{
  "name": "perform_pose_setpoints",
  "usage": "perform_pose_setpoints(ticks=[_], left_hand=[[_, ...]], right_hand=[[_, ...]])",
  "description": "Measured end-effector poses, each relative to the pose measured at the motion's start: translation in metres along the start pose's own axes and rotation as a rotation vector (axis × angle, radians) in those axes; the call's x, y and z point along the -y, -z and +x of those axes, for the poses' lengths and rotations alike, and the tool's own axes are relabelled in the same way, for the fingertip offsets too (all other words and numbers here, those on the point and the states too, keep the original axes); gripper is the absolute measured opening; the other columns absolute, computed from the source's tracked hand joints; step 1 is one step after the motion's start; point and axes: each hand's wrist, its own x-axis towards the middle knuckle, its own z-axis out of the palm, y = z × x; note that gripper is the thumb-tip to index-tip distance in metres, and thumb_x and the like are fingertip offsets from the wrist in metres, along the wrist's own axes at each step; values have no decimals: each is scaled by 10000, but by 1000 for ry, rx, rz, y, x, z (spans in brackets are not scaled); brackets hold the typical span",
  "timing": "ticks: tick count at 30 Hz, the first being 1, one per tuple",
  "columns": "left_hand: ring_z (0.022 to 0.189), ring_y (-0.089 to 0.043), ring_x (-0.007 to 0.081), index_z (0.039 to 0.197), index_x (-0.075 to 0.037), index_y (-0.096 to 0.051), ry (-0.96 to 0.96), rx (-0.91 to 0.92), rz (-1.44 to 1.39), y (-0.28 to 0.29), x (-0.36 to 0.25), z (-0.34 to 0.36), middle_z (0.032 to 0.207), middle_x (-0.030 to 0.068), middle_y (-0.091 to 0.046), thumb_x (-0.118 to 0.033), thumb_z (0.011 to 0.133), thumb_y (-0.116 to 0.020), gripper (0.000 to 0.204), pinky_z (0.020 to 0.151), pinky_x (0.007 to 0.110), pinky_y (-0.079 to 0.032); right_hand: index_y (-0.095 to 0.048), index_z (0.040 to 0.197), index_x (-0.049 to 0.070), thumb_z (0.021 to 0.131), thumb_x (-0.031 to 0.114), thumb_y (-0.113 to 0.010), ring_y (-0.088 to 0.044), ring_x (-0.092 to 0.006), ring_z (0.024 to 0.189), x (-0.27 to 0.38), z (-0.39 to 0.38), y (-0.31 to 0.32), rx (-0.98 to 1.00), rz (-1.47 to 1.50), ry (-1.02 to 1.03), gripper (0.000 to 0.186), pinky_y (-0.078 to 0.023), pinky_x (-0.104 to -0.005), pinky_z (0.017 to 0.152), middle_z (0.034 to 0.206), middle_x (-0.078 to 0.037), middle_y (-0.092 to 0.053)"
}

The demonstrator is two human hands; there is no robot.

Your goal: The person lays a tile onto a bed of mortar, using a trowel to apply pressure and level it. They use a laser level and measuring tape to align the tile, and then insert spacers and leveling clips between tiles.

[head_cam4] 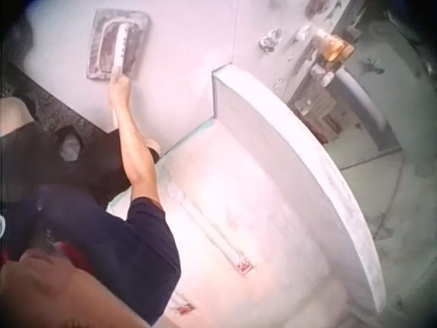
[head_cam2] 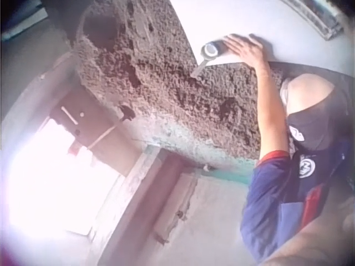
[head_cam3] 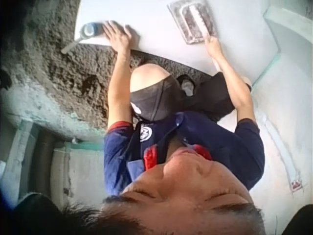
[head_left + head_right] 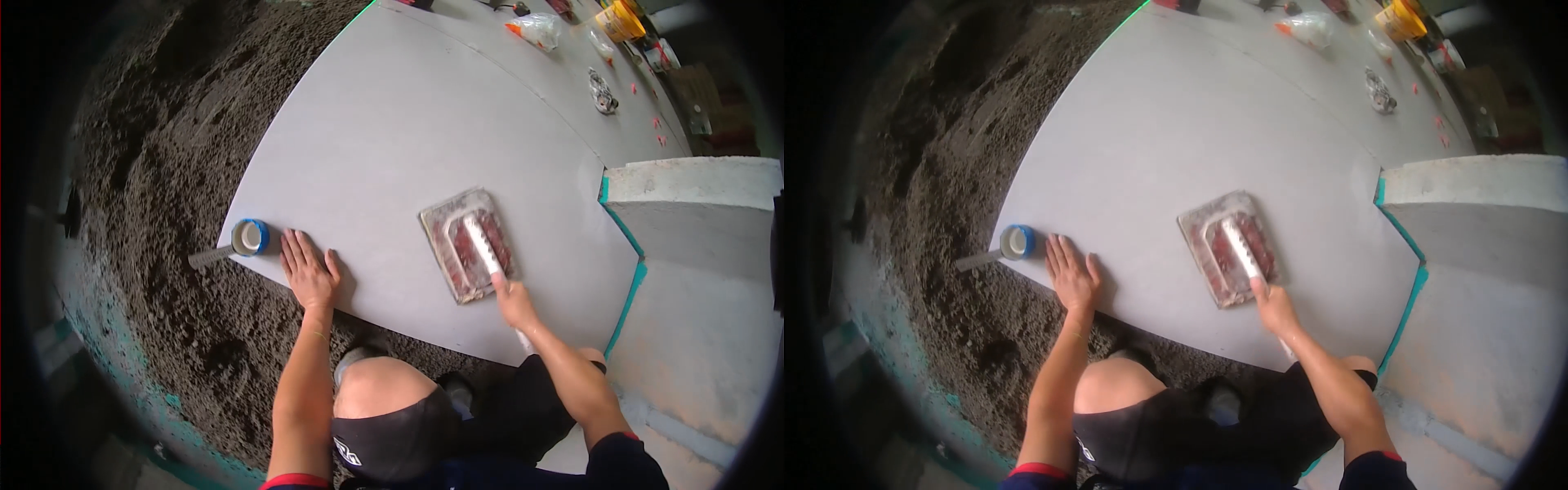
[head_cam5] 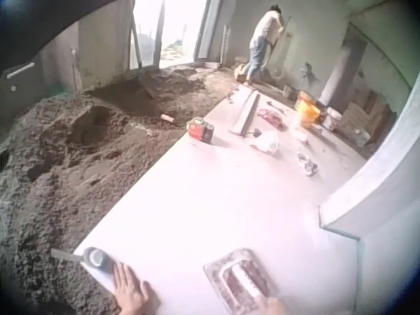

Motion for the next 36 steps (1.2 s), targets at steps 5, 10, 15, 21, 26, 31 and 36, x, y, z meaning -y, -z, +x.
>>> perform_pose_setpoints(ticks=[5, 10, 15, 21, 26, 31, 36], left_hand=[[1466, -206, 345, 1475, 55, -282, -29, -73, -7, 3, -2, -2, 1568, 218, -239, -398, 957, -439, 705, 1198, 453, -141], [1463, -219, 345, 1485, 39, -278, -12, -42, 44, -3, -1, -1, 1574, 209, -232, -398, 955, -429, 704, 1195, 454, -153], [1449, -256, 351, 1465, 28, -335, -26, -111, -26, -6, 0, -6, 1556, 211, -280, -378, 945, -445, 669, 1178, 467, -195], [1394, -349, 373, 1460, 20, -358, 104, -124, 68, -12, 5, -2, 1517, 209, -358, -386, 949, -383, 653, 1176, 476, -211], [1399, -335, 374, 1441, 28, -383, 173, -47, 1, -21, 9, -4, 1490, 218, -390, -374, 915, -427, 663, 1178, 494, -176], [1403, -327, 375, 1438, 42, -377, 138, -157, 0, -18, 3, 4, 1488, 226, -387, -353, 917, -424, 656, 1181, 498, -167], [1408, -309, 386, 1450, 54, -348, 196, -49, -4, -17, 3, 0, 1497, 247, -362, -349, 949, -360, 644, 1194, 475, -141]], right_hand=[[-523, 697, 22, 992, 562, -404, -505, -165, 513, -6, -35, 53, 0, 217, 122, 627, -429, -376, 530, 539, -49, -481], [-612, 805, -23, 986, 554, -417, -581, -237, 603, -62, -46, -10, -320, 210, 396, 636, -476, -421, 606, 594, -120, -548], [-610, 826, -51, 963, 614, -428, -585, -244, 638, -47, -4, -20, 34, -15, 65, 703, -476, -431, 641, 638, -185, -568], [-587, 801, -1, 994, 515, -457, -489, -151, 544, 71, -26, 33, 78, 275, 199, 565, -431, -352, 551, 579, -52, -506], [-590, 860, -14, 991, 444, -488, -539, -243, 520, 58, -44, 7, -113, 374, 647, 487, -442, -397, 538, 584, -110, -542], [-633, 855, -59, 973, 563, -448, -637, -467, 737, 43, 10, -54, 62, -115, 224, 660, -492, -504, 656, 749, -282, -646], [-633, 834, -55, 980, 564, -432, -632, -460, 716, 127, 21, -28, 203, -54, 224, 667, -487, -495, 660, 732, -276, -642]])
